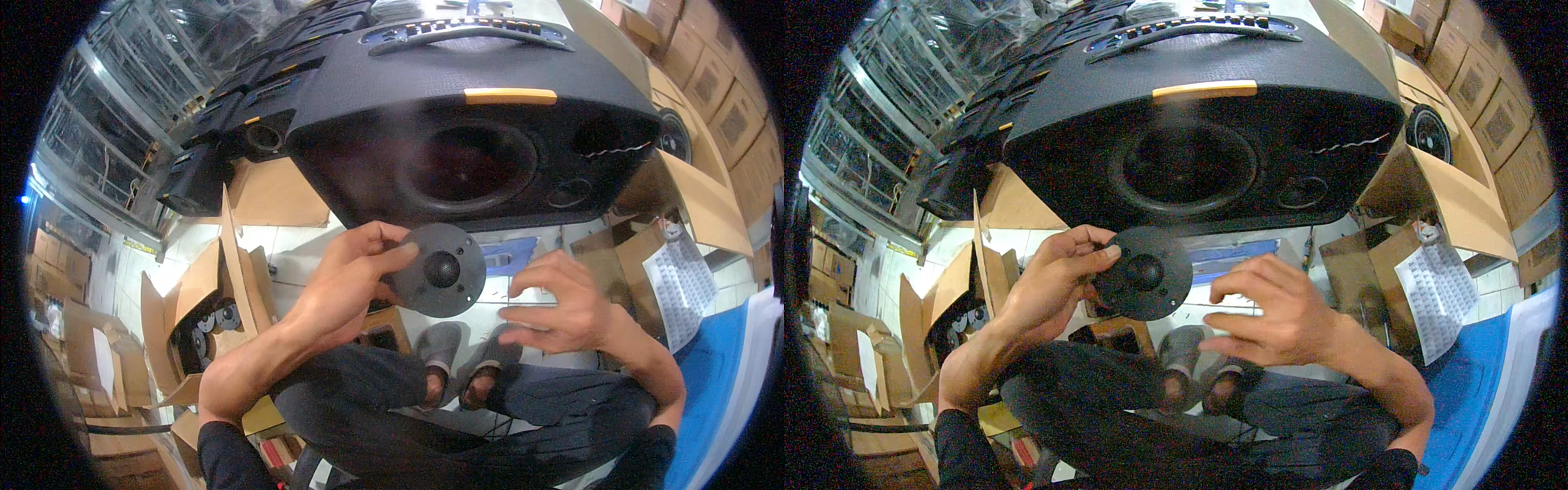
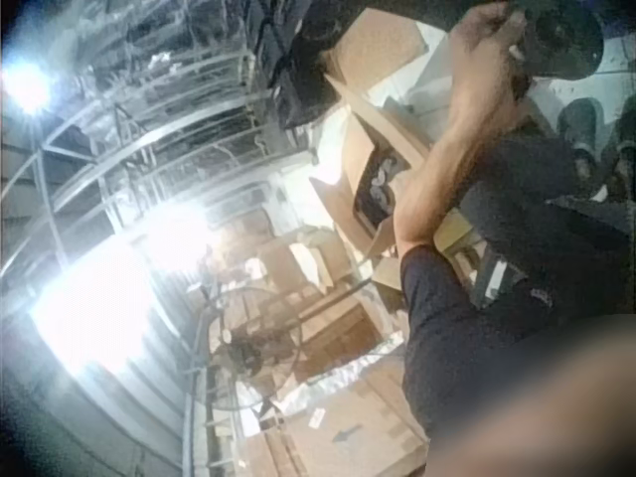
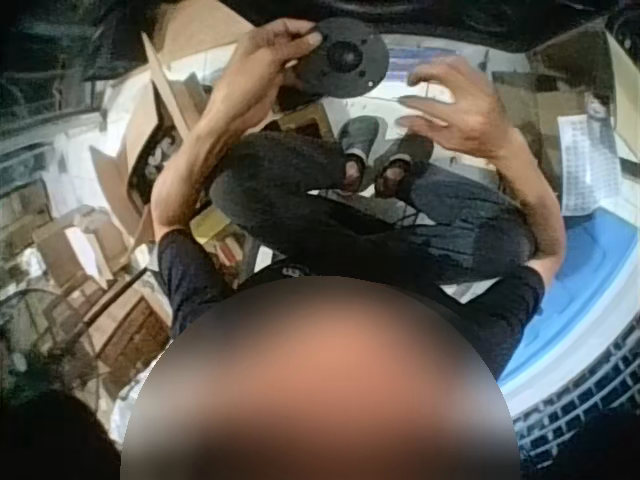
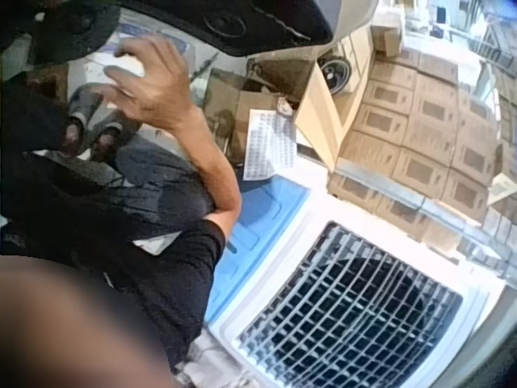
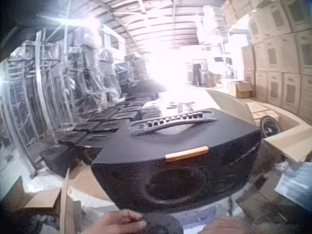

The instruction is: The person retrieves a speaker driver from a box, places it into a port on a portable speaker, and secures it by soldering wires to the terminals. The person then adjusts the speaker and continues soldering connections.

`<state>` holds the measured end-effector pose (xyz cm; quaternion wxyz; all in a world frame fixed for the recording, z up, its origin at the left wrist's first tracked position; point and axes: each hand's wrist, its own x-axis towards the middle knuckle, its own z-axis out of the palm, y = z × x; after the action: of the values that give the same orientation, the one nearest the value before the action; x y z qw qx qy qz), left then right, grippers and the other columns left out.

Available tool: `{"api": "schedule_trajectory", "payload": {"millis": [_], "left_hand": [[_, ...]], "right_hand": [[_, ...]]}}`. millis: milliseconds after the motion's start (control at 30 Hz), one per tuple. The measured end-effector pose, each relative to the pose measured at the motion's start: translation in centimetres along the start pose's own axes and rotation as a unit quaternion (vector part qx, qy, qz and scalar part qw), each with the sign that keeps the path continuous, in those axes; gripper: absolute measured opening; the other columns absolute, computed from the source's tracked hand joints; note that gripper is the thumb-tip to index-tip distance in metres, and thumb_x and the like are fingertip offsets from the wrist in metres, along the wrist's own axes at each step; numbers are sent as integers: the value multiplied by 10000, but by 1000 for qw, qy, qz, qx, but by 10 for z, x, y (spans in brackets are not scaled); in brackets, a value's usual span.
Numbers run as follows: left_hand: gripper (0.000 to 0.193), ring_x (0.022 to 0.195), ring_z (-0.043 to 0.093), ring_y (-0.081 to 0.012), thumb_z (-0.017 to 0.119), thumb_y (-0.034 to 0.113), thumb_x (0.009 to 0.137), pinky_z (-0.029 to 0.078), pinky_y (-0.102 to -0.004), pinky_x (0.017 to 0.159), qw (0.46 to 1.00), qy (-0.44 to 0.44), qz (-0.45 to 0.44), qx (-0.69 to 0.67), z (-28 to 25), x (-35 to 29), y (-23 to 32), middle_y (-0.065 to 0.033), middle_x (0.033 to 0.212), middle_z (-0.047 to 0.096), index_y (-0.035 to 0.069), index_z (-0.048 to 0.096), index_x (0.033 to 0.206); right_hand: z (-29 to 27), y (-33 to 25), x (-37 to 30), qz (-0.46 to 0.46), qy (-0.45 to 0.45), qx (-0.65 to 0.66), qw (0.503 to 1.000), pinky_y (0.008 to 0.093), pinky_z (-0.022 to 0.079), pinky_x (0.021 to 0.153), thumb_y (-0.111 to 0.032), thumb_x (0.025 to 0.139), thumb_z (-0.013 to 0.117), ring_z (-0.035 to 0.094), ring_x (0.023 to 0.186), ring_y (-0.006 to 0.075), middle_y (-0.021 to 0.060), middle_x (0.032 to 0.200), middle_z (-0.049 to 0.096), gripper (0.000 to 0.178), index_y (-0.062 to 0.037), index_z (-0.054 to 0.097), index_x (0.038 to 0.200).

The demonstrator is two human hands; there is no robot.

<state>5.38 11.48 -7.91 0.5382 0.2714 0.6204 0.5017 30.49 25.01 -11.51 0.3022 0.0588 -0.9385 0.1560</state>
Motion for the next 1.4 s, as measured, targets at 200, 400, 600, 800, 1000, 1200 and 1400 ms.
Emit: {"api": "schedule_trajectory", "payload": {"millis": [200,400,600,800,1000,1200,1400], "left_hand": [[195,874,692,-138,609,116,992,571,-289,718,1000,-8,6,4,-1,1,-1,-66,1026,707,17,569,1155],[181,878,687,-136,642,99,971,563,-284,733,999,1,21,36,2,-3,0,-73,1018,707,24,595,1129],[197,914,664,-137,672,108,953,549,-302,817,985,-35,70,154,4,1,-10,-87,1002,705,-2,636,1112],[268,833,681,-203,694,176,909,527,-357,749,936,-116,160,293,8,-2,-16,-164,966,719,-20,676,1091],[294,606,659,-191,681,189,919,514,-339,584,909,-195,175,325,9,6,-24,-181,913,715,-17,642,1125],[290,596,657,-204,670,185,926,520,-344,591,912,-180,165,330,4,4,-23,-184,916,713,-23,641,1126],[285,787,697,-241,679,199,913,533,-372,733,912,-172,158,337,6,3,-21,-179,947,715,-8,667,1108]], "right_hand": [[0,8,-4,39,62,10,997,340,479,626,-69,736,825,622,658,214,53,771,678,175,-41,730,881],[7,5,-1,38,55,-11,998,333,485,627,-89,741,835,644,655,200,56,733,684,157,-40,740,855],[10,11,-3,67,105,-26,992,343,504,645,-215,718,882,656,708,232,76,774,695,317,-22,747,931],[26,-4,2,249,32,139,958,379,559,760,-299,741,886,700,862,292,154,1013,716,521,-15,693,1133],[29,-6,1,306,-36,255,916,321,558,696,-200,896,750,720,765,184,112,863,735,210,-4,719,967],[29,1,-2,471,58,314,822,285,541,625,-227,1008,602,691,701,140,115,842,736,296,42,708,950],[34,-3,0,412,103,287,859,281,536,631,-204,962,675,686,687,144,128,888,750,247,22,722,1048]]}}
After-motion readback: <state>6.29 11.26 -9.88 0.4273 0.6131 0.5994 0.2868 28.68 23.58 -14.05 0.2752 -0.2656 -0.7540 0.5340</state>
